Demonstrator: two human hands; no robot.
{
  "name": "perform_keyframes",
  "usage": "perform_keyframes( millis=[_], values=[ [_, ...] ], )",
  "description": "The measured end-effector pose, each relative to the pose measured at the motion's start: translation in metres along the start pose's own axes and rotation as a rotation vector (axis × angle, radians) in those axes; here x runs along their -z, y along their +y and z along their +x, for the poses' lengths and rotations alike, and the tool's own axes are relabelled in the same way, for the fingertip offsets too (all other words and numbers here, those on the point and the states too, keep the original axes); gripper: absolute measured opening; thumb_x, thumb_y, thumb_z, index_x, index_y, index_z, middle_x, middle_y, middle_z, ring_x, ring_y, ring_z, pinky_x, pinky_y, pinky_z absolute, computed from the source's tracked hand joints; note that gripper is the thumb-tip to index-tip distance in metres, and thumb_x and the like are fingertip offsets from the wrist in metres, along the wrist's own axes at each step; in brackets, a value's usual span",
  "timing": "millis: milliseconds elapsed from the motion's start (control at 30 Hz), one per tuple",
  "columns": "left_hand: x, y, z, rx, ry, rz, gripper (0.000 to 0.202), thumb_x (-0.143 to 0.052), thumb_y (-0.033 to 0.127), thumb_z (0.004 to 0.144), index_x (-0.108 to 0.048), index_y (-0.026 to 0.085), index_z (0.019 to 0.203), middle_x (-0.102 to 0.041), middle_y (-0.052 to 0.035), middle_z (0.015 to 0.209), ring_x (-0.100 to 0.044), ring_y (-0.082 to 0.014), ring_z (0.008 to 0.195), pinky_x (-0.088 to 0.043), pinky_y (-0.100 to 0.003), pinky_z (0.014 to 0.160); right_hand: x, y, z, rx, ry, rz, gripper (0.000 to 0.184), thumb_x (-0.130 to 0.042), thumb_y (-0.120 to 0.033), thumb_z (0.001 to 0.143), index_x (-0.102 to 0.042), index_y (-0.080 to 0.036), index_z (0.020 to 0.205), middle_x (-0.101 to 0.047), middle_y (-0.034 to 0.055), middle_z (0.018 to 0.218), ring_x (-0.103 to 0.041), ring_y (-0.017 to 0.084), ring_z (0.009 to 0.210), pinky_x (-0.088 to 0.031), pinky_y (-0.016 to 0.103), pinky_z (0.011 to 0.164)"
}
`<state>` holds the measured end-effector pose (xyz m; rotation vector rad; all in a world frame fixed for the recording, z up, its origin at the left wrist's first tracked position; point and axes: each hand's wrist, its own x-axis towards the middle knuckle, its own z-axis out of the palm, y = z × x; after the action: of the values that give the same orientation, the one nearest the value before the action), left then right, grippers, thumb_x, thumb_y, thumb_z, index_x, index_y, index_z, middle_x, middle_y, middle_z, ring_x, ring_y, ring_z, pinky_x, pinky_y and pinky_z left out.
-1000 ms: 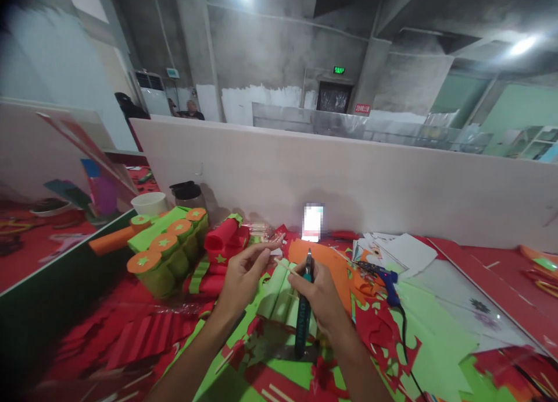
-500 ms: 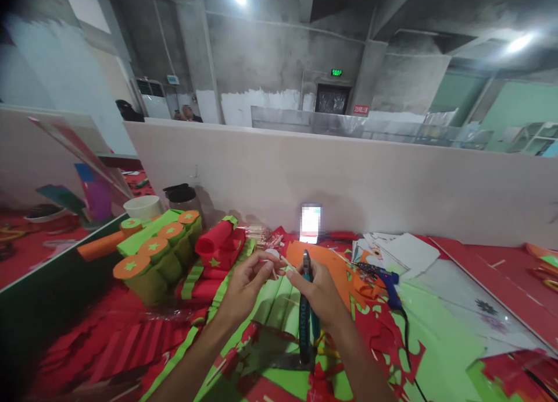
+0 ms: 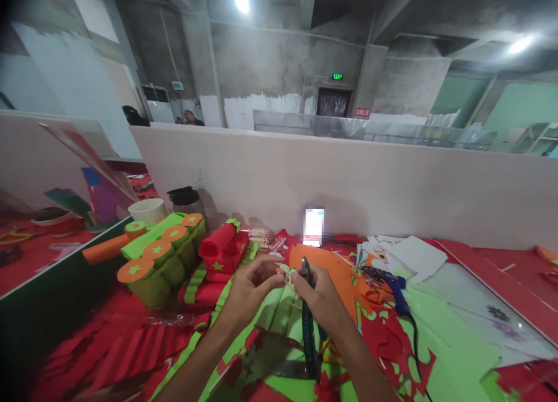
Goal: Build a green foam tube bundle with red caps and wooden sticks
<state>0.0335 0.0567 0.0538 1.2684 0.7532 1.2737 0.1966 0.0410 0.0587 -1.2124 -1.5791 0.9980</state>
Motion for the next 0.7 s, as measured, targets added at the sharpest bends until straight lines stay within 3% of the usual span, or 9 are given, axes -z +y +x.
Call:
perform_keyframes(
  millis=[233,500,700],
  values=[
    [-0.005,0.004,-0.003,-0.036,0.103,0.063,0.012,-0.07,0.021,0.072,-0.072,0.016,0.082,-0.068,-0.0027,0.08,-0.063,-0.0134,0.072,-0.055,-0.021,0.065,0.001,-0.001,-0.001,0.011,0.003,-0.057,0.028,-0.056,-0.042,0.083,-0.059,-0.016,0.075,-0.057,0.0007,0.066,-0.051,0.015,0.064,-0.039,0.025,0.061],
    [-0.005,-0.007,-0.004,-0.124,0.174,0.12,0.016,-0.07,0.022,0.072,-0.073,0.018,0.087,-0.069,-0.0017,0.081,-0.064,-0.0124,0.072,-0.053,-0.019,0.066,0.004,0.003,0.002,0.017,-0.027,-0.071,0.027,-0.059,-0.043,0.082,-0.063,-0.016,0.079,-0.063,0.0023,0.071,-0.055,0.016,0.068,-0.041,0.026,0.065],
    [-0.001,-0.009,-0.004,-0.142,0.159,0.187,0.016,-0.07,0.024,0.073,-0.073,0.018,0.088,-0.07,-0.0024,0.08,-0.064,-0.0135,0.071,-0.052,-0.021,0.066,0.005,-0.001,0.001,0.001,-0.032,-0.062,0.029,-0.061,-0.044,0.08,-0.064,-0.015,0.078,-0.063,0.0022,0.068,-0.054,0.016,0.064,-0.042,0.026,0.06]
  ],
)
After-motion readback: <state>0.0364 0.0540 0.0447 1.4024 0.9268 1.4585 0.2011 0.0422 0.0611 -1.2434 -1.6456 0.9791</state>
